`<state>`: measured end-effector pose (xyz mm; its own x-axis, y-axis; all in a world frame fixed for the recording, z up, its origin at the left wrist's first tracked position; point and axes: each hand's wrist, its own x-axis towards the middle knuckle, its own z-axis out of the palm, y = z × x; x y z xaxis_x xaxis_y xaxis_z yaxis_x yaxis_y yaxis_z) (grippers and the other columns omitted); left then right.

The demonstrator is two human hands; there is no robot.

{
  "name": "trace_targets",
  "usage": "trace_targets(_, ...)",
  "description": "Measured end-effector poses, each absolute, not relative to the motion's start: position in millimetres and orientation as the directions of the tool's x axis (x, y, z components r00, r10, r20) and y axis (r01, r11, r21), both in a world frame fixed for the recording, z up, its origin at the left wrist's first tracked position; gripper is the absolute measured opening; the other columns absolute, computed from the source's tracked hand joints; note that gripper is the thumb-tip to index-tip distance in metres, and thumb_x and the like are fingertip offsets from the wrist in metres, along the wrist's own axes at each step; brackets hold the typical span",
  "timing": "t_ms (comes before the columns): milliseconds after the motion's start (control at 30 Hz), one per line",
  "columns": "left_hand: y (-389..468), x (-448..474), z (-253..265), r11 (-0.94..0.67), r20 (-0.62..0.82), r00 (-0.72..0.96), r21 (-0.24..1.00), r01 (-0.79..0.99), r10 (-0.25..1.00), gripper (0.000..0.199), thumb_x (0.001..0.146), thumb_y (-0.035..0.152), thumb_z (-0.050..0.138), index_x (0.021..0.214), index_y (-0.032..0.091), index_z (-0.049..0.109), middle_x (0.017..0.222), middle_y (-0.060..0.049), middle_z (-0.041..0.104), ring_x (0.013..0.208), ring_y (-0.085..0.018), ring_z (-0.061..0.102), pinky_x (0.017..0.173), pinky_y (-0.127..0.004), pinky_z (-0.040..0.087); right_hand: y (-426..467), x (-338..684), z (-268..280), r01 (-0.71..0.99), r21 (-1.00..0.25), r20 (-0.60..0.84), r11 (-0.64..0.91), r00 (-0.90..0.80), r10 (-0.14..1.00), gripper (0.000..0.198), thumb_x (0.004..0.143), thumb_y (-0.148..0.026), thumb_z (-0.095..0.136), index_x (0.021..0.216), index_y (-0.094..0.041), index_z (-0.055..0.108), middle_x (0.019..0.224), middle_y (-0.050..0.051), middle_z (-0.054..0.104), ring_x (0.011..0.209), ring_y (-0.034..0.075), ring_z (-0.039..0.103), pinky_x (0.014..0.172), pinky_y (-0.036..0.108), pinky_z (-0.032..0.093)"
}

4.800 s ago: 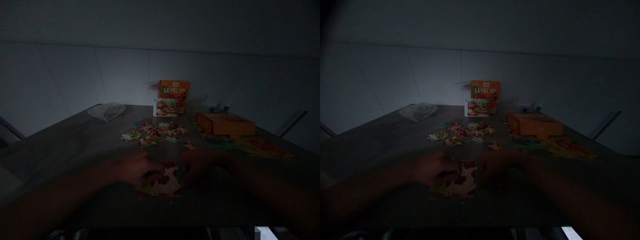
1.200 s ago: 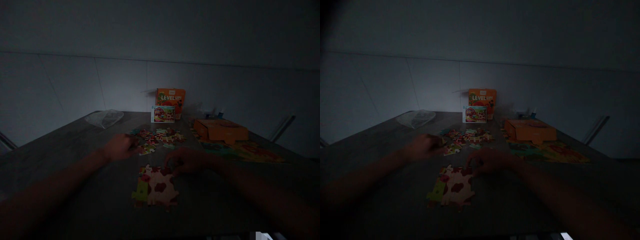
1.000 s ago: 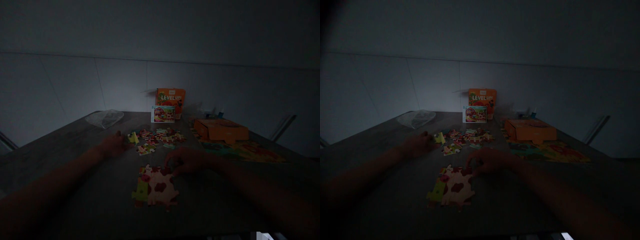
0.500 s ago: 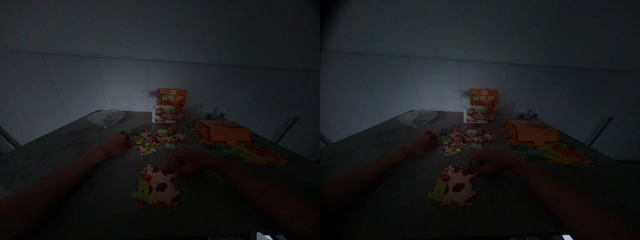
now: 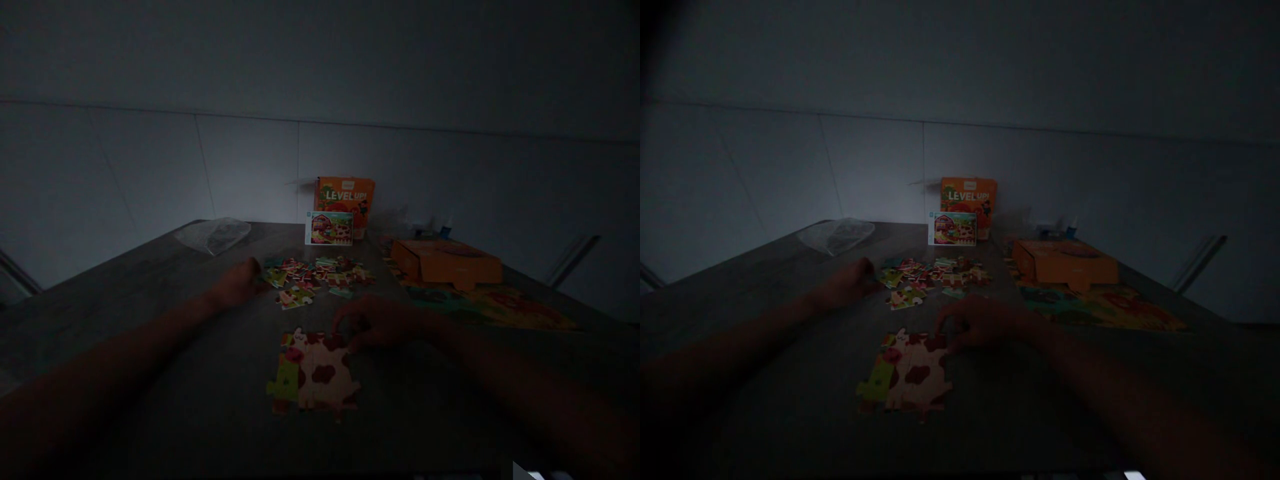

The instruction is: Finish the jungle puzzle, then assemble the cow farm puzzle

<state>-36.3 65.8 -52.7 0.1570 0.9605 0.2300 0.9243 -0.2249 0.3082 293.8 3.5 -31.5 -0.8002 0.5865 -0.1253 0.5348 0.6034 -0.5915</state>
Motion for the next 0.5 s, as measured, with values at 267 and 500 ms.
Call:
trace_targets(267, 62.4, -33.9, -45.9, -0.345, 0.364, 0.219, 0.331, 0.878, 0.905, 0.048, 0.080, 0.027, 0.051, 0.125, 0.011, 0.053, 0.109, -0.016, 0.070, 0.099, -0.029, 0.068, 0.084, -0.037, 0.052, 3.2, 295.7, -32.1, 0.516, -0.588, -0.108, 0.623, -0.814, 0.571, 0.037, 0.081, -0.041, 0.075, 0.114, -0.025, 0.069, 0.077, -0.002, 0.060, 0.069, 0.012, 0.057, 0.059, 0.021, 0.036)
trace_targets(500, 62.7, -32.5, -43.1, -0.396, 0.441, 0.117, 0.620, 0.678, 0.890, 0.043, 0.085, 0.048, 0.050, 0.101, 0.013, 0.069, 0.082, -0.009, 0.072, 0.071, -0.023, 0.067, 0.065, -0.031, 0.050, 1.3, 293.9, -30.3, 0.533, -0.583, -0.113, 0.613, -0.800, 0.589, 0.037, 0.080, -0.039, 0.076, 0.113, -0.023, 0.070, 0.080, -0.001, 0.062, 0.070, 0.013, 0.058, 0.059, 0.021, 0.036)
